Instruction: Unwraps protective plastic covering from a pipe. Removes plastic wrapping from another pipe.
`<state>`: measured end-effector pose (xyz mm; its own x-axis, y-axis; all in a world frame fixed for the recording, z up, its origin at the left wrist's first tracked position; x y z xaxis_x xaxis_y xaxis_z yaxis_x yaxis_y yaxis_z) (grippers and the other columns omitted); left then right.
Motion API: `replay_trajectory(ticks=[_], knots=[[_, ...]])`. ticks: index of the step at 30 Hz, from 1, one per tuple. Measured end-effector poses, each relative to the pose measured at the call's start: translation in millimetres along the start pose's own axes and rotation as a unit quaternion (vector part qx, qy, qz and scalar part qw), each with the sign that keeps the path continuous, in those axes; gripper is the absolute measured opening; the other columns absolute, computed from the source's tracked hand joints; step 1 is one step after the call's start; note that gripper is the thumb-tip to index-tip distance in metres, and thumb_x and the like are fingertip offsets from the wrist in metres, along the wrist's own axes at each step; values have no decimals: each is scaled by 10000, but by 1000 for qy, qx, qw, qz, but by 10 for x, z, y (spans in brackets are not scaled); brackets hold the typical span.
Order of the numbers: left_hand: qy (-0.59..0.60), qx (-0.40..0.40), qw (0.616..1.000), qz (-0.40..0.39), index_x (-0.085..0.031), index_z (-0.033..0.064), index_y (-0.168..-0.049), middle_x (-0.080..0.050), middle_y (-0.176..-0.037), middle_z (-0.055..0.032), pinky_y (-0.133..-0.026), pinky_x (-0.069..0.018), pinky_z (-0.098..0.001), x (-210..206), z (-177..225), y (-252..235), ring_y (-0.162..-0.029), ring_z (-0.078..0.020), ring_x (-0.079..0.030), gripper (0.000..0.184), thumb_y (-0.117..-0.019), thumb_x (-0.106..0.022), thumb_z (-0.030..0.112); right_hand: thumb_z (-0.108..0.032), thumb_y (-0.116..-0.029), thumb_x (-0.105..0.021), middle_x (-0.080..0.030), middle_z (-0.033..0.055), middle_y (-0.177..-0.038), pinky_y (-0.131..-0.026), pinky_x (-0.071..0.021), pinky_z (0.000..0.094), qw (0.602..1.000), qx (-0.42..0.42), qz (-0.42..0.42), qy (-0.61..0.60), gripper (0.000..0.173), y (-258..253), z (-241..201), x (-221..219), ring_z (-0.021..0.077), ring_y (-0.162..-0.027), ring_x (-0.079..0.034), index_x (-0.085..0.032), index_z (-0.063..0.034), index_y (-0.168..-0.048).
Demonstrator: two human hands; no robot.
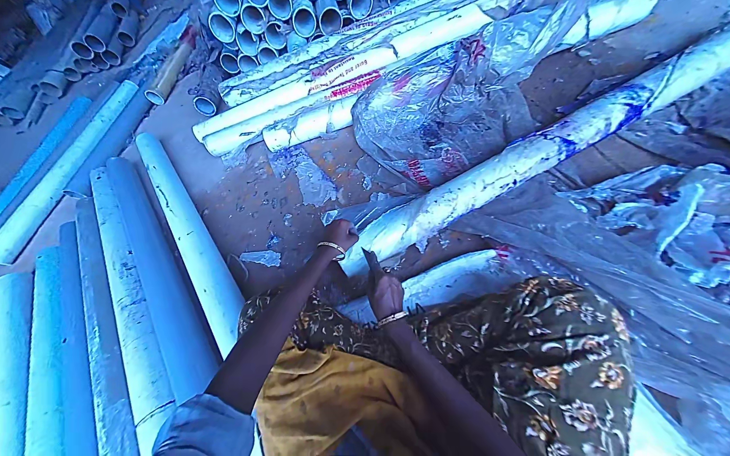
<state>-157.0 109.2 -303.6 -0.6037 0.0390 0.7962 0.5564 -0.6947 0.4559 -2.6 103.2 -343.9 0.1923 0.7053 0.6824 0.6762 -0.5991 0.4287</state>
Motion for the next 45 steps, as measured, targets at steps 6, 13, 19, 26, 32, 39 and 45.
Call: replay_trajectory(ticks=[6,13,19,26,32,39,45], knots=[[0,-9,1000,-3,-691,-111,-1103,-682,-1134,-292,-1023,-457,-563,11,-30,-24,-1130,-416,-639,252,-1014,-612,112,-161,-1092,-394,-688,264,-1196,-913,-524,552,1000,6,-7,-8,515,37,-16,-24,432,-1053,-693,-365,-167,-1607],[7,-8,1000,-22,-680,-108,-1145,-680,-1147,-288,-1028,-462,-545,17,-52,-61,-1117,-397,-647,261,-1021,-591,104,-161,-1090,-399,-682,264,-1211,-928,-521,537,1000,19,-16,-5,500,134,-61,-135,426,-1061,-691,-400,-151,-1590],[8,-8,1000,-5,-690,-93,-1147,-688,-1141,-286,-1019,-471,-563,-9,-74,-73,-1114,-411,-654,263,-1012,-616,120,-148,-1085,-396,-690,251,-1204,-929,-524,533,999,37,-31,-6,518,189,-88,-215,423,-1063,-691,-372,-140,-1602],[-3,-14,1000,-17,-683,-98,-1158,-681,-1164,-290,-1038,-456,-569,-8,-33,-29,-1145,-414,-643,273,-1016,-597,119,-168,-1091,-404,-673,249,-1251,-980,-501,537,997,25,-74,4,478,167,-108,-236,415,-1150,-661,-432,-133,-1567],[26,-39,998,31,-642,-83,-1242,-666,-1252,-263,-1093,-444,-508,-78,-52,136,-1218,-372,-633,319,-1055,-568,166,-163,-1086,-452,-714,266,-1137,-955,-501,592,994,26,15,-103,407,207,260,113,442,-1054,-693,-564,-32,-1455],[-28,-24,995,92,-614,-97,-1317,-575,-1413,-277,-1144,-392,-511,-225,-73,333,-1334,-408,-549,433,-1050,-591,243,-129,-1081,-465,-672,195,-964,-683,-522,435,954,2,45,-297,436,77,514,107,249,-673,-599,-481,1,-1497],[-132,46,990,20,-494,-70,-1439,-580,-1379,-311,-1105,-409,-569,-288,36,314,-1312,-460,-554,390,-1100,-383,87,-126,-1063,-505,-705,248,-1007,-828,-539,526,973,30,20,-227,453,98,364,7,369,-843,-688,-486,3,-1496]])
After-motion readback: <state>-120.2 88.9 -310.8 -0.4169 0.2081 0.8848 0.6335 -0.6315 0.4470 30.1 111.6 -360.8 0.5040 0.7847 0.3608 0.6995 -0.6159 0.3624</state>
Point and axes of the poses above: each hand's wrist, its own y-axis away from the middle knuckle, its own x-axis out of the back of the hand, z = x × y, the point moved 8 cm from there along -y, towards the middle knuckle
